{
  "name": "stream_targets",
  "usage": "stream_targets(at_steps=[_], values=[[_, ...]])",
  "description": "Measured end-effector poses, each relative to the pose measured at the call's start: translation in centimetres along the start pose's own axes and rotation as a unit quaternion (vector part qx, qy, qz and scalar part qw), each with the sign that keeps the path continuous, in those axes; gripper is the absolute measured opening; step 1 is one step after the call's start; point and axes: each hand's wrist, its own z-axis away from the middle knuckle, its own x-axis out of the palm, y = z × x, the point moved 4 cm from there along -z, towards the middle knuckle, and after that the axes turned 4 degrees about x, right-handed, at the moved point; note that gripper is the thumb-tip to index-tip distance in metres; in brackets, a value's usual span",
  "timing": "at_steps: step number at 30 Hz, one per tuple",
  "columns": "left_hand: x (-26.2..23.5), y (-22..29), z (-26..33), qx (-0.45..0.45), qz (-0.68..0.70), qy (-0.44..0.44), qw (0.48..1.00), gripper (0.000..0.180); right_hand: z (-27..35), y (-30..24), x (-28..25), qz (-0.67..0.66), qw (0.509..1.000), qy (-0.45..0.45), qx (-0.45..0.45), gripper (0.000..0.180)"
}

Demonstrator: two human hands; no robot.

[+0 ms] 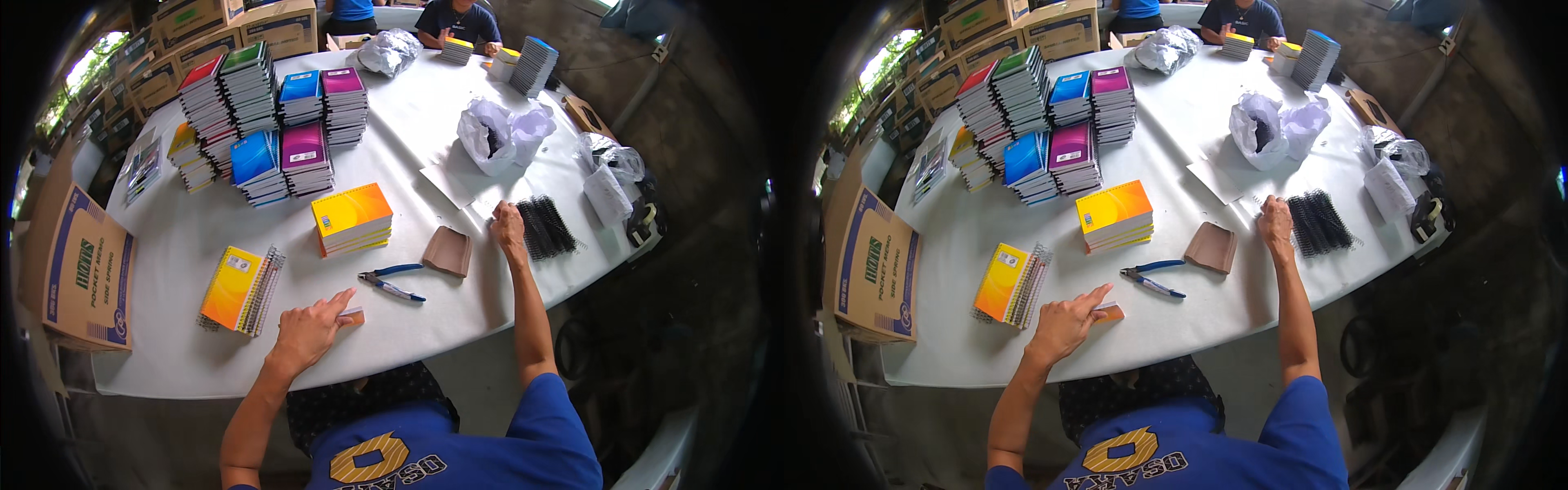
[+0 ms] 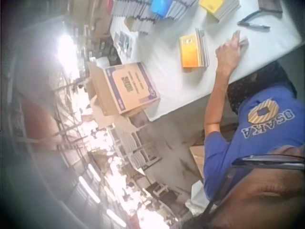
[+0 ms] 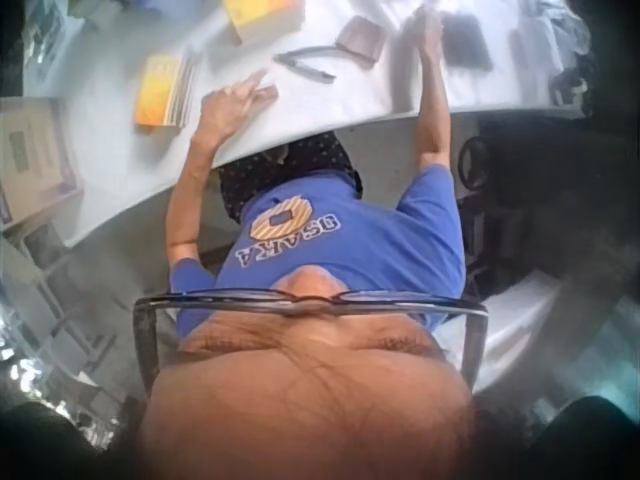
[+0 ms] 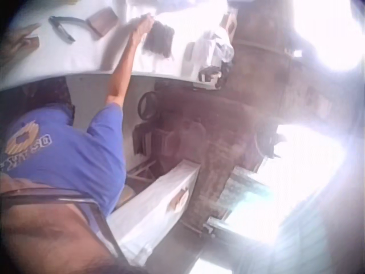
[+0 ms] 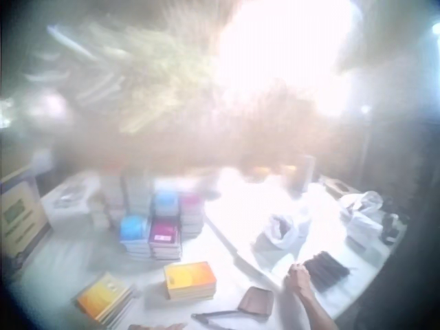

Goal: The person inserts a metal spiral into the punched holes of a notebook cover and pages by hand, then uses pliers to clip and crimp the ends of the spiral.

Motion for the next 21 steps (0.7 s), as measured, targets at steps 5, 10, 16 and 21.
stream_targets(at_steps=[5, 10, 16, 21], values=[[0.3, -1.0, 0.8, -0.012, -0.023, 0.042, 0.999, 0.05, 4.2, -9.8, -5.7, -0.189, 0.973, -0.013, -0.134, 0.016], [0.1, -0.4, 0.1, -0.01, -0.022, 0.039, 0.999, 0.052, 14.9, -19.9, -8.7, -0.43, 0.827, -0.254, -0.257, 0.021], [0.8, -0.9, 0.2, 0.004, -0.038, 0.062, 0.997, 0.053, 16.3, -21.7, -7.4, -0.462, 0.781, -0.331, -0.259, 0.022], [0.7, -0.8, 0.0, 0.0, -0.043, 0.064, 0.997, 0.056, 15.5, -22.0, -7.9, -0.459, 0.756, -0.355, -0.303, 0.015]])
